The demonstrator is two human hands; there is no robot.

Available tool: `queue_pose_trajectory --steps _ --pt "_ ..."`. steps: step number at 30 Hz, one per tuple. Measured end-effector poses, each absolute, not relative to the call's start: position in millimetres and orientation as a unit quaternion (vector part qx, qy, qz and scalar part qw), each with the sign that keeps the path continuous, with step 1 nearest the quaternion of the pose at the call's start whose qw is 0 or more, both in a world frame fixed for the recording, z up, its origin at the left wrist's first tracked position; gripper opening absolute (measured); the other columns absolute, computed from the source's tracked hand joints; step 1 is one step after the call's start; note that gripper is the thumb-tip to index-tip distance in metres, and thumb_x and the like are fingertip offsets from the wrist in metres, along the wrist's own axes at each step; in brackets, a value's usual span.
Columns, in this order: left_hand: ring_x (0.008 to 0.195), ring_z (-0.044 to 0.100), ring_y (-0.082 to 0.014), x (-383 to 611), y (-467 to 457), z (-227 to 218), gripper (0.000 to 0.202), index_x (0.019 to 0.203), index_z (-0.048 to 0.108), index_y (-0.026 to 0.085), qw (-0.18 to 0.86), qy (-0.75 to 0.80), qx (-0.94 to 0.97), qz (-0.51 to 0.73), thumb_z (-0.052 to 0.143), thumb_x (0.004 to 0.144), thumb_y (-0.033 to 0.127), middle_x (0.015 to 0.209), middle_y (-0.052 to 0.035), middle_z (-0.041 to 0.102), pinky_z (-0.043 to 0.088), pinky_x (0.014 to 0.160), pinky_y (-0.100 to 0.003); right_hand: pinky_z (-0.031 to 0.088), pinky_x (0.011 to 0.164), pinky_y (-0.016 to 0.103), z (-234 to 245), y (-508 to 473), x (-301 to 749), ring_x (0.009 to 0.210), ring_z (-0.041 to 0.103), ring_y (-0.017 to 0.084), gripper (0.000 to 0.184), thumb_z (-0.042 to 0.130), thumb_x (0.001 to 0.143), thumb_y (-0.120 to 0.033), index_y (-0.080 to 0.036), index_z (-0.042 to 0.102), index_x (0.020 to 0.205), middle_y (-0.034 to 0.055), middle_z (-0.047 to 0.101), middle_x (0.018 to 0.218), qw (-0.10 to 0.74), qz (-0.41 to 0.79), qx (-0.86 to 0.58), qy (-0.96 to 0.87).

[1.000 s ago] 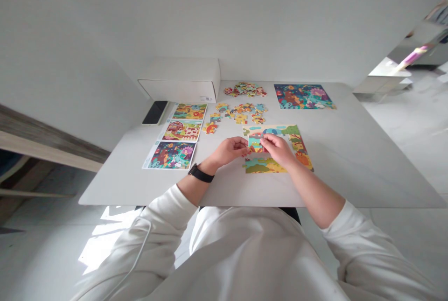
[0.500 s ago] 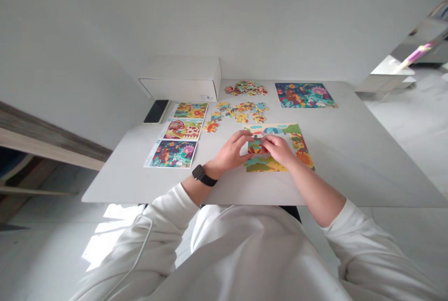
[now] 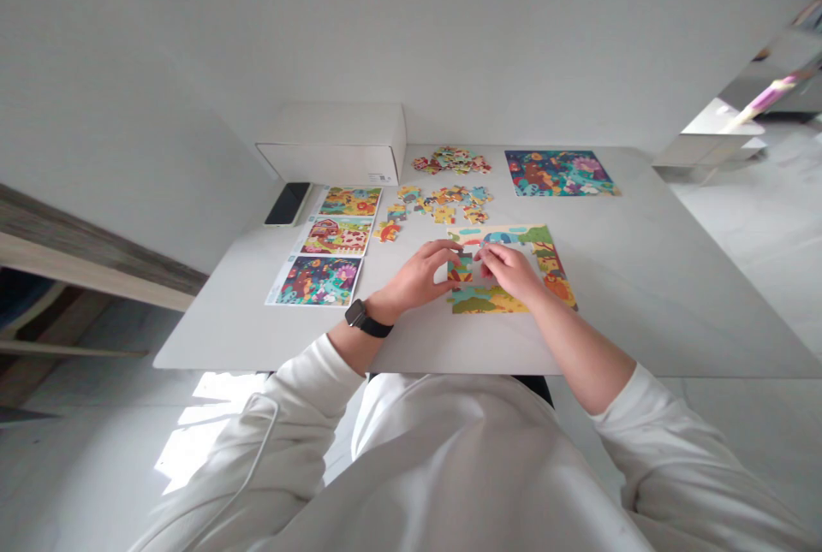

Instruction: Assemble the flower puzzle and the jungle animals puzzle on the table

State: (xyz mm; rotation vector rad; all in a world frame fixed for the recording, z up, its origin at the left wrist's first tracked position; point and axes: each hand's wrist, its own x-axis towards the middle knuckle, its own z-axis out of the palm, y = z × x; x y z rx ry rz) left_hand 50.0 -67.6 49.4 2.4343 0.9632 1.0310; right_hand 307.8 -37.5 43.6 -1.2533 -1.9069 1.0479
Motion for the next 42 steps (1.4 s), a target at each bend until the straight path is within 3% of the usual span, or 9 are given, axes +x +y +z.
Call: queue_pose_trajectory --steps 3,9,14,19,42 --pt "0.135 0.065 -0.0281 36 -70 58 0.026 0.118 0.072 0.023 0.201 0.351 0.853 0.331 0.080 0.093 0.026 0.142 -0.0134 0.066 0.053 0.118 -0.045 0.050 0.073 0.034 41 -36 312 0.075 0.066 0.023 0.044 0.052 0.105 -0.064 -0.026 0.074 0.099 0.0030 0.074 0.078 0.315 0.400 -0.481 -0.714" --pt "0.129 0.068 -0.0266 17 -90 61 0.026 0.121 0.078 0.025 0.250 0.362 0.859 0.263 0.078 0.095 0.030 0.138 -0.0123 0.065 0.054 0.117 -0.041 0.052 0.074 0.034 40 -35 313 0.077 0.068 0.023 0.045 0.052 0.105 -0.064 -0.025 0.074 0.100 0.0039 0.075 0.079 0.315 0.391 -0.477 -0.721" --pt "0.127 0.066 -0.0273 15 -98 54 0.033 0.125 0.081 0.030 0.253 0.358 0.873 0.214 0.081 0.092 0.030 0.139 -0.0102 0.065 0.052 0.116 -0.042 0.051 0.074 0.033 41 -37 313 0.075 0.067 0.023 0.047 0.052 0.104 -0.066 -0.025 0.073 0.097 0.0042 0.075 0.079 0.310 0.390 -0.480 -0.722" --pt "0.124 0.065 -0.0284 14 -95 52 0.029 0.116 0.083 0.032 0.240 0.354 0.887 0.176 0.087 0.087 0.032 0.132 -0.0077 0.068 0.045 0.121 -0.046 0.051 0.075 0.033 42 -36 314 0.076 0.068 0.022 0.047 0.052 0.105 -0.065 -0.024 0.073 0.095 0.0040 0.075 0.078 0.320 0.382 -0.481 -0.721" --pt "0.126 0.065 -0.0284 14 -95 47 0.028 0.114 0.085 0.034 0.231 0.361 0.884 0.184 0.089 0.086 0.034 0.131 -0.0069 0.071 0.045 0.120 -0.045 0.049 0.072 0.033 41 -36 313 0.076 0.067 0.023 0.036 0.058 0.101 -0.055 -0.025 0.074 0.089 0.0039 0.076 0.079 0.302 0.362 -0.485 -0.737"
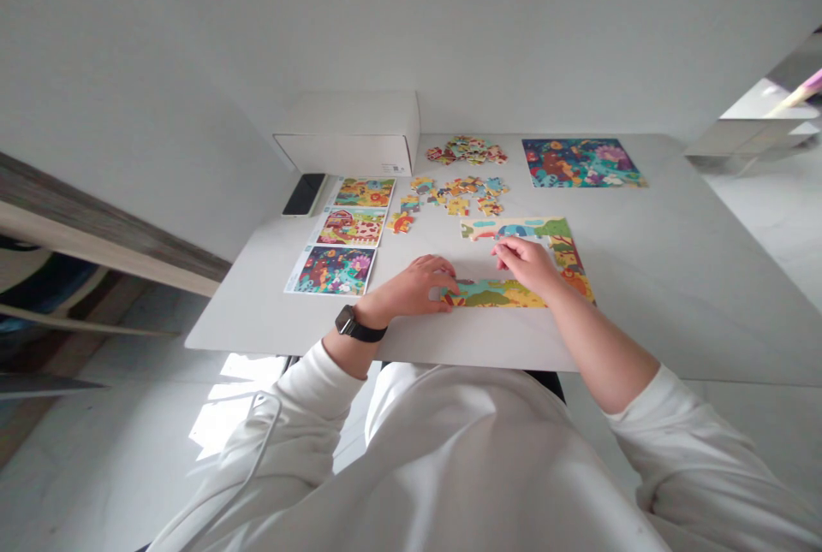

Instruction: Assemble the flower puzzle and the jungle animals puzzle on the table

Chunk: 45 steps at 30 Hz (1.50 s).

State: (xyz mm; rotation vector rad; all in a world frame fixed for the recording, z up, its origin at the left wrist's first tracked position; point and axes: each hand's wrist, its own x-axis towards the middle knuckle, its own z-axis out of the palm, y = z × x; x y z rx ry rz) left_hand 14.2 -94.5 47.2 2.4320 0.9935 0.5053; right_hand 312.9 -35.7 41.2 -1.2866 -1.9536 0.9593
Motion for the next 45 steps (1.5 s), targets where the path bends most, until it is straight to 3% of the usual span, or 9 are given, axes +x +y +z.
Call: queue_pose_trajectory --steps 13,18,26,30,36,45 --pt "0.126 0.065 -0.0272 13 -94 46 0.019 0.111 0.086 0.035 0.218 0.350 0.892 0.183 0.081 0.093 0.036 0.134 -0.0061 0.072 0.042 0.121 -0.044 0.046 0.069 0.033 37 -35 314 0.069 0.062 0.020 0.031 0.058 0.101 -0.049 -0.026 0.073 0.088 0.0023 0.077 0.080 0.284 0.353 -0.486 -0.748" --pt "0.124 0.065 -0.0278 16 -95 48 0.037 0.129 0.081 0.035 0.208 0.354 0.895 0.178 0.081 0.092 0.034 0.132 -0.0072 0.073 0.044 0.119 -0.045 0.045 0.067 0.032 40 -37 313 0.069 0.062 0.021 0.031 0.058 0.101 -0.050 -0.026 0.072 0.087 0.0021 0.075 0.077 0.285 0.351 -0.481 -0.751" --pt "0.126 0.064 -0.0281 17 -96 47 0.032 0.124 0.083 0.035 0.187 0.349 0.903 0.165 0.081 0.092 0.037 0.133 -0.0079 0.070 0.043 0.120 -0.045 0.045 0.067 0.031 41 -37 311 0.068 0.063 0.020 0.029 0.058 0.101 -0.047 -0.026 0.072 0.086 0.0011 0.075 0.078 0.273 0.352 -0.477 -0.757" --pt "0.121 0.067 -0.0268 17 -92 55 0.032 0.128 0.080 0.034 0.190 0.345 0.904 0.165 0.076 0.097 0.040 0.131 -0.0087 0.072 0.044 0.118 -0.046 0.049 0.070 0.031 42 -33 314 0.074 0.067 0.021 0.031 0.059 0.102 -0.048 -0.025 0.071 0.084 0.0026 0.076 0.079 0.298 0.342 -0.459 -0.764" --pt "0.126 0.068 -0.0301 -7 -64 75 0.035 0.130 0.075 0.023 0.150 0.455 0.838 0.261 0.065 0.102 0.041 0.132 -0.0125 0.074 0.051 0.113 -0.046 0.057 0.077 0.034 69 -20 336 0.079 0.073 0.022 0.032 0.063 0.102 -0.055 -0.025 0.076 0.103 0.0047 0.079 0.087 0.378 0.336 -0.454 -0.734" --pt "0.109 0.072 -0.0250 -47 -1 79 0.042 0.132 0.068 0.021 0.126 0.619 0.680 0.373 0.070 0.090 0.027 0.122 -0.0091 0.077 0.058 0.102 -0.041 0.058 0.076 0.035 94 21 366 0.080 0.072 0.021 0.033 0.069 0.095 -0.052 -0.024 0.076 0.110 0.0055 0.079 0.090 0.430 0.297 -0.478 -0.706"
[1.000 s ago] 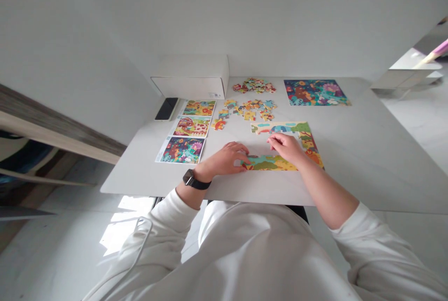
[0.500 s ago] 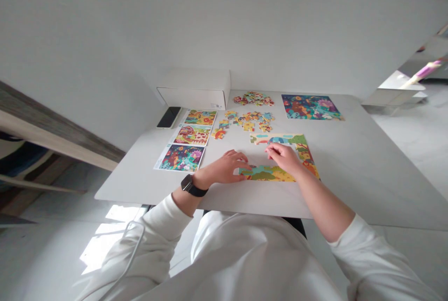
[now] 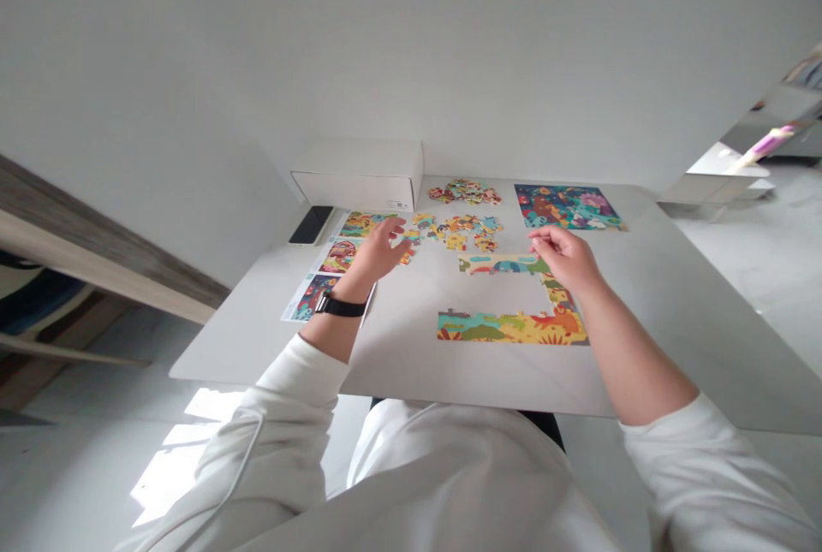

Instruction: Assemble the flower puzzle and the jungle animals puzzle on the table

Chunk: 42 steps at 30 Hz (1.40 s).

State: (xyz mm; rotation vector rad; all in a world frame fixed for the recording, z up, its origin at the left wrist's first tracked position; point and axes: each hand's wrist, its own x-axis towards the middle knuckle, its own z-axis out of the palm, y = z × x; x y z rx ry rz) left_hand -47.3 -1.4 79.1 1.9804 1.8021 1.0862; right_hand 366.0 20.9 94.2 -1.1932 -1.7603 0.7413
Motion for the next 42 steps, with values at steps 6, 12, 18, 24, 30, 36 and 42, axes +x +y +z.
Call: queue_pose_trajectory --steps 6,12,18,24,30,36,42 --pt "0.105 0.072 -0.0240 -55 20 50 0.042 0.124 0.069 0.020 0.104 0.681 0.593 0.417 0.056 0.086 0.009 0.122 -0.0099 0.077 0.058 0.101 -0.040 0.057 0.073 0.035 61 50 373 0.075 0.071 0.021 0.039 0.069 0.089 -0.057 -0.023 0.075 0.107 0.0061 0.079 0.088 0.440 0.312 -0.516 -0.665" --pt "0.108 0.072 -0.0299 -54 14 25 0.048 0.137 0.064 0.023 0.111 0.725 0.611 0.296 0.072 0.089 0.025 0.129 -0.0121 0.074 0.058 0.101 -0.047 0.049 0.060 0.031 19 56 379 0.069 0.068 0.022 0.042 0.066 0.086 -0.061 -0.024 0.075 0.103 0.0066 0.080 0.087 0.377 0.340 -0.570 -0.646" --pt "0.104 0.074 -0.0299 -45 4 25 0.070 0.151 0.054 0.024 0.123 0.702 0.651 0.260 0.079 0.086 0.030 0.136 -0.0136 0.071 0.059 0.100 -0.048 0.049 0.066 0.032 5 55 380 0.071 0.067 0.021 0.035 0.062 0.092 -0.055 -0.026 0.076 0.104 0.0051 0.081 0.088 0.345 0.317 -0.566 -0.679" --pt "0.109 0.075 -0.0250 -35 -4 23 0.076 0.155 0.049 0.024 0.155 0.621 0.715 0.283 0.080 0.087 0.031 0.141 -0.0118 0.067 0.059 0.107 -0.044 0.048 0.069 0.033 4 54 380 0.075 0.069 0.021 0.031 0.059 0.094 -0.049 -0.026 0.078 0.105 0.0047 0.082 0.089 0.321 0.290 -0.577 -0.693" --pt "0.140 0.063 -0.0302 -24 -3 22 0.068 0.158 0.048 0.023 0.108 0.584 0.759 0.267 0.065 0.093 0.016 0.152 -0.0149 0.061 0.051 0.121 -0.046 0.048 0.071 0.033 6 53 378 0.076 0.070 0.022 0.031 0.060 0.092 -0.048 -0.026 0.078 0.104 0.0050 0.083 0.089 0.315 0.294 -0.581 -0.690" --pt "0.141 0.060 -0.0372 -37 23 27 0.052 0.152 0.055 0.018 0.059 0.660 0.700 0.265 0.060 0.100 0.023 0.147 -0.0205 0.066 0.046 0.123 -0.054 0.048 0.071 0.034 7 53 379 0.075 0.070 0.023 0.030 0.062 0.093 -0.050 -0.027 0.079 0.102 0.0047 0.082 0.088 0.318 0.287 -0.577 -0.696" --pt "0.134 0.066 -0.0398 -60 59 40 0.059 0.145 0.062 0.016 0.094 0.660 0.723 0.181 0.071 0.087 0.020 0.145 -0.0218 0.069 0.049 0.118 -0.053 0.049 0.070 0.034 12 51 376 0.075 0.071 0.023 0.028 0.064 0.093 -0.049 -0.026 0.079 0.099 0.0046 0.082 0.085 0.322 0.276 -0.576 -0.699"
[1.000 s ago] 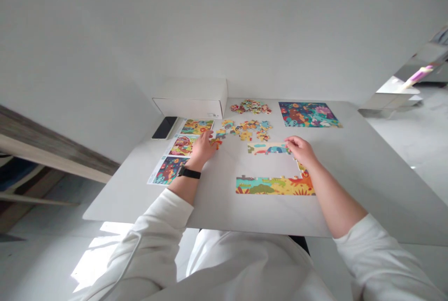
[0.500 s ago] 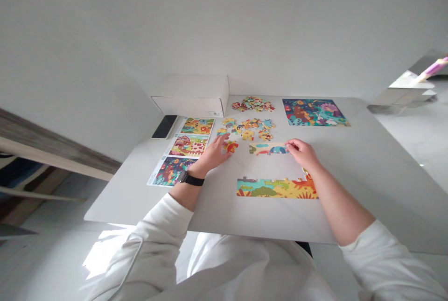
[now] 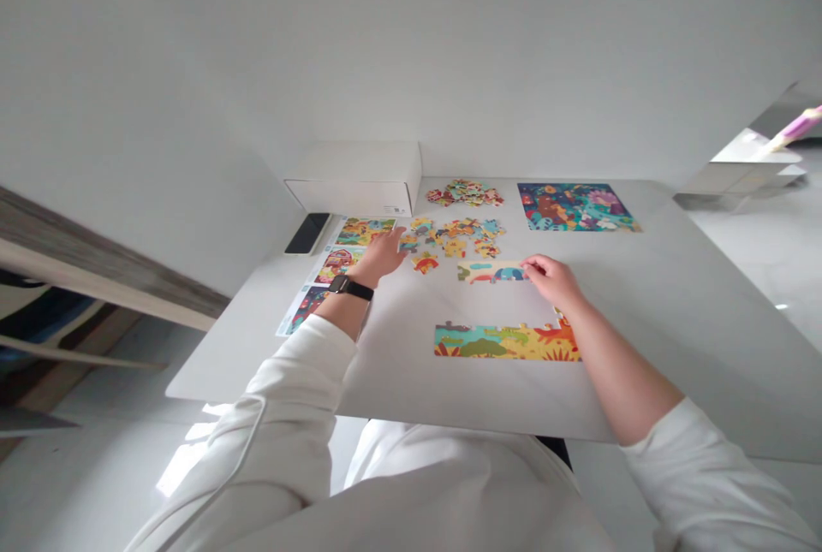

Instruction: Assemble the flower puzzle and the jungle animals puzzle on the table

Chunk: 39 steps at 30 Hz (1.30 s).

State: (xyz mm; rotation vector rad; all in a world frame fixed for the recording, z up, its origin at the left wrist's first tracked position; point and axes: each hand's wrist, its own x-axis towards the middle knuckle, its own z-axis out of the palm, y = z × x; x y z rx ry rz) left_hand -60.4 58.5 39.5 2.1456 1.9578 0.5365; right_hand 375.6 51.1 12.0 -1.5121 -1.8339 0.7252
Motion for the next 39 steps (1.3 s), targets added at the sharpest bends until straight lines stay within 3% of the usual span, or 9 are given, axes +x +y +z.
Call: queue_pose_trajectory --steps 5,10,15,20,26,32,39 --pt "0.121 0.071 -0.0351 -71 74 47 0.060 0.136 0.067 0.021 0.127 0.649 0.732 0.166 0.080 0.078 0.020 0.129 -0.0139 0.076 0.054 0.111 -0.046 0.050 0.070 0.034 18 49 373 0.073 0.070 0.023 0.025 0.064 0.091 -0.044 -0.026 0.081 0.096 0.0048 0.081 0.082 0.321 0.272 -0.582 -0.696" --pt "0.116 0.067 -0.0330 -71 71 47 0.072 0.137 0.064 0.017 0.116 0.655 0.715 0.215 0.086 0.068 0.017 0.125 -0.0138 0.072 0.055 0.108 -0.046 0.052 0.072 0.034 21 49 373 0.073 0.069 0.022 0.021 0.066 0.088 -0.040 -0.026 0.081 0.091 0.0047 0.081 0.081 0.321 0.269 -0.577 -0.701" --pt "0.095 0.069 -0.0237 -64 55 46 0.067 0.139 0.061 0.022 0.125 0.665 0.656 0.335 0.077 0.075 0.011 0.108 -0.0061 0.070 0.058 0.096 -0.041 0.053 0.071 0.034 23 50 372 0.074 0.070 0.023 0.024 0.068 0.087 -0.046 -0.026 0.080 0.090 0.0049 0.080 0.081 0.340 0.298 -0.568 -0.687" --pt "0.076 0.067 -0.0132 -40 29 54 0.065 0.137 0.059 0.023 0.236 0.621 0.568 0.486 0.079 0.077 0.013 0.104 -0.0005 0.064 0.056 0.074 -0.030 0.054 0.066 0.033 42 44 370 0.071 0.069 0.022 0.038 0.070 0.086 -0.060 -0.024 0.077 0.096 0.0064 0.079 0.082 0.412 0.370 -0.525 -0.646" --pt "0.083 0.069 -0.0127 19 -15 70 0.065 0.137 0.058 0.026 0.391 0.448 0.555 0.582 0.087 0.079 0.027 0.102 0.0008 0.063 0.057 0.076 -0.027 0.055 0.070 0.033 85 16 356 0.080 0.070 0.022 0.041 0.069 0.092 -0.064 -0.025 0.075 0.103 0.0058 0.076 0.088 0.504 0.352 -0.472 -0.632" --pt "0.080 0.068 -0.0124 57 -42 57 0.064 0.131 0.059 0.026 0.507 0.384 0.514 0.575 0.093 0.077 0.034 0.101 0.0011 0.061 0.058 0.074 -0.029 0.053 0.068 0.033 84 -17 306 0.081 0.070 0.022 0.042 0.071 0.092 -0.065 -0.028 0.071 0.113 0.0049 0.077 0.096 0.395 0.439 -0.448 -0.671" --pt "0.078 0.067 -0.0106 55 -45 38 0.064 0.128 0.060 0.026 0.527 0.384 0.496 0.573 0.096 0.075 0.035 0.101 0.0024 0.061 0.059 0.073 -0.027 0.051 0.069 0.033 45 -28 273 0.076 0.068 0.022 0.038 0.071 0.089 -0.064 -0.027 0.065 0.089 0.0020 0.075 0.081 0.323 0.498 -0.442 -0.672"
